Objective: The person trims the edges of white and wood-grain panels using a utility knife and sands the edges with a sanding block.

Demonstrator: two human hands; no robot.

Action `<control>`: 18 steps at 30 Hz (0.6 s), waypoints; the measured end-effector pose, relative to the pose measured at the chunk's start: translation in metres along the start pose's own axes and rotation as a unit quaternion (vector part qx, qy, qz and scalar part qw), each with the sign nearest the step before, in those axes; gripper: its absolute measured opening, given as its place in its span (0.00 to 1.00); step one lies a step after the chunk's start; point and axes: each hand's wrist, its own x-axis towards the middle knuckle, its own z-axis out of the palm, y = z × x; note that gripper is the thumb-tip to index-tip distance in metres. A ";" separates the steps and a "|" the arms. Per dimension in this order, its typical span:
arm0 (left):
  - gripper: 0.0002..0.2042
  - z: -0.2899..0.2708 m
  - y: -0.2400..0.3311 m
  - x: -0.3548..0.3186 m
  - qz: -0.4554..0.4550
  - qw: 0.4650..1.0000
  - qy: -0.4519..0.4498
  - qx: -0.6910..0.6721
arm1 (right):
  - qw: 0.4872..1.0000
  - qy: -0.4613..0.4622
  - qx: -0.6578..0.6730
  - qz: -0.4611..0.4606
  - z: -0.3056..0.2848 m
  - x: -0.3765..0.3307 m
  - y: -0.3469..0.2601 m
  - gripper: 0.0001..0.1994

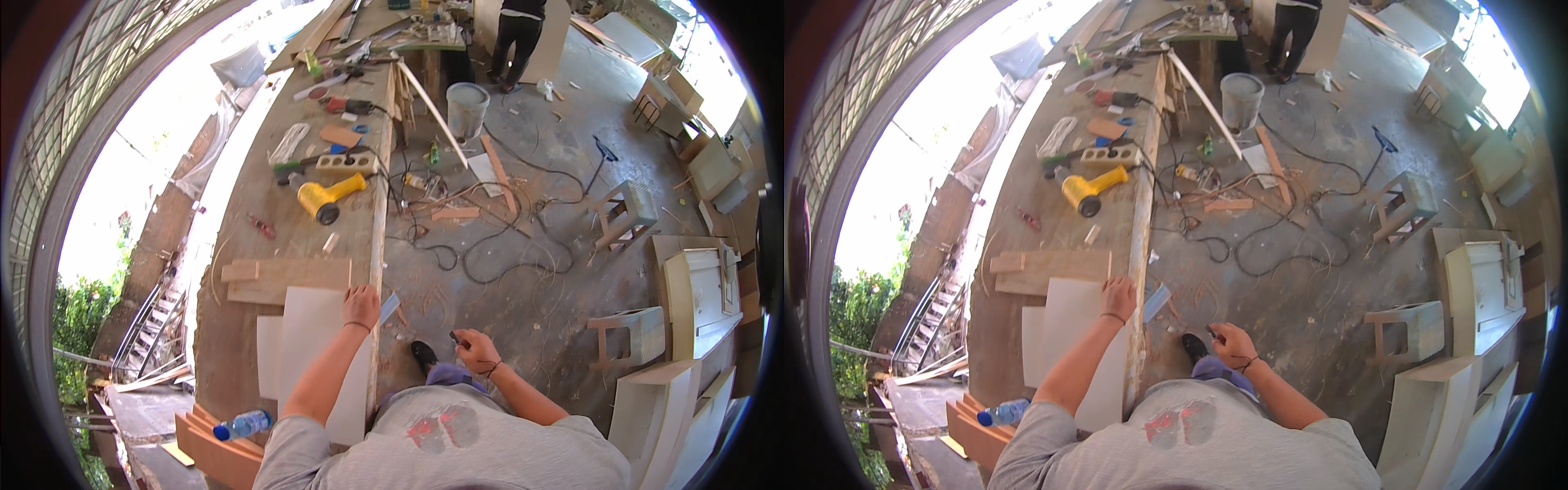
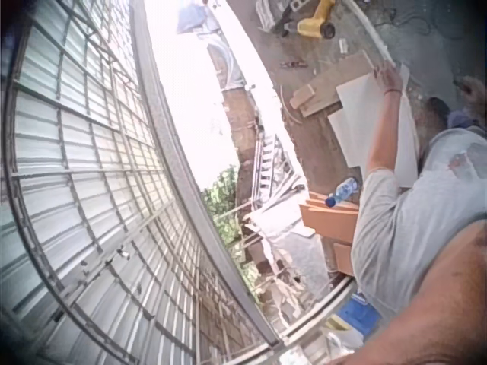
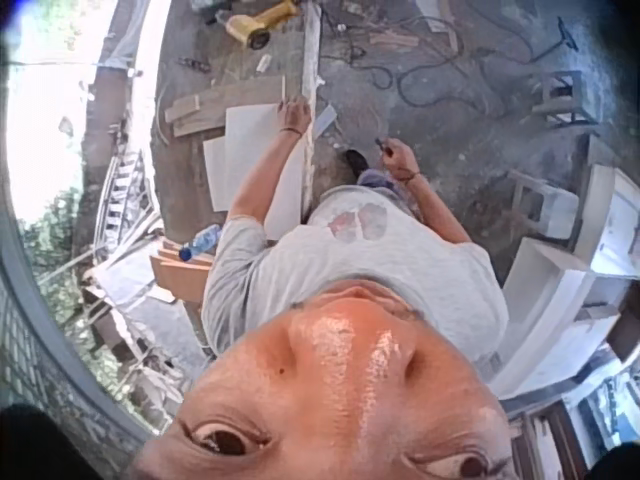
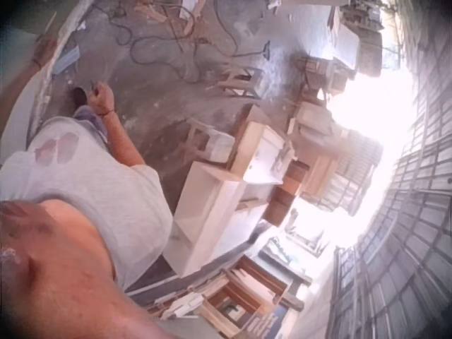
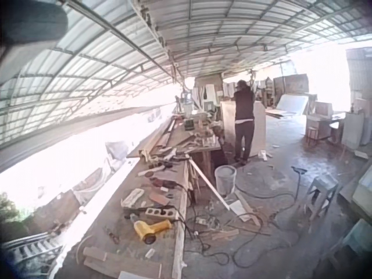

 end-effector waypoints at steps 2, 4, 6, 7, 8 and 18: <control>0.06 0.006 -0.002 0.003 -0.023 0.999 0.003 -0.027 | 1.000 -0.009 -0.007 0.022 -0.010 0.013 0.004 0.17; 0.06 0.016 -0.005 0.006 -0.050 0.998 -0.002 -0.046 | 1.000 -0.003 0.001 0.013 -0.017 0.026 0.005 0.17; 0.07 0.039 -0.038 0.007 -0.175 0.957 0.020 -0.229 | 1.000 -0.003 0.014 -0.012 -0.017 0.041 0.004 0.18; 0.08 0.045 -0.047 0.009 -0.233 0.919 0.029 -0.318 | 0.999 -0.004 0.022 -0.025 -0.013 0.049 0.008 0.18; 0.12 0.039 -0.033 0.012 -0.204 0.937 0.058 -0.277 | 0.999 -0.001 0.026 -0.030 -0.013 0.053 0.010 0.19; 0.42 -0.035 0.041 -0.124 -0.251 0.958 -0.107 0.084 | 0.996 -0.069 0.020 -0.052 0.008 0.109 -0.010 0.18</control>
